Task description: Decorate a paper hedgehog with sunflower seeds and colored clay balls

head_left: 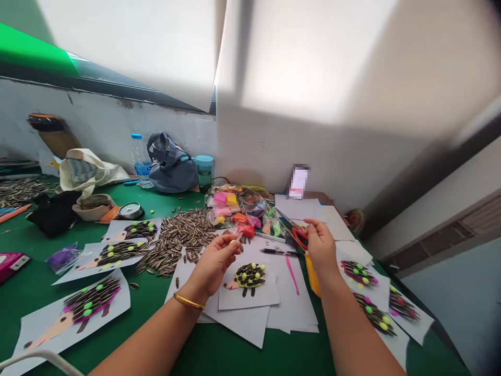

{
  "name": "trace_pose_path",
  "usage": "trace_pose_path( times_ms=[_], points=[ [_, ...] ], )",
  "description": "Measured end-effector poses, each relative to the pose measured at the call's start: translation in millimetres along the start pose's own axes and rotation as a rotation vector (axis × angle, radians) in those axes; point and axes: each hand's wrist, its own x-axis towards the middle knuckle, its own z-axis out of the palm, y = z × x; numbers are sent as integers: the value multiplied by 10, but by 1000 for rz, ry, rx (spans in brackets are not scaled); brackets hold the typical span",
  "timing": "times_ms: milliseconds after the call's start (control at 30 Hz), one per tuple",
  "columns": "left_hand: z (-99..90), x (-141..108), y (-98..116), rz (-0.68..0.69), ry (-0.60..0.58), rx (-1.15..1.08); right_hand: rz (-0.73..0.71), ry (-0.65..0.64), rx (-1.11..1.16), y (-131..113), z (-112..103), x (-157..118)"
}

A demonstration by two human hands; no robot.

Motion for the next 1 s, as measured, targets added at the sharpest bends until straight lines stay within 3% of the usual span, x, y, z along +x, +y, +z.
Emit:
trace_pose_path(
  times_ms=[200, 333, 500, 767, 900, 1000],
  points=[
    [-13, 22, -10, 27, 17, -70, -371, -212, -386, 72, 322, -9],
    [-1, 12, -24, 21, 10, -16, -431, -205, -604, -2, 530, -61],
    [-2, 9, -35, 20, -1, 24, -430, -234, -695, -27, 564, -113],
    [-8, 9, -51, 35, -5, 51, -454, -263, -510, -66, 562, -77],
    [-6, 13, -39, 36, 35, 37, -406, -76, -309, -145, 394, -31],
    [-15, 37, -27, 51, 54, 2, -243, -5, -235, -162, 185, -22]
  ],
)
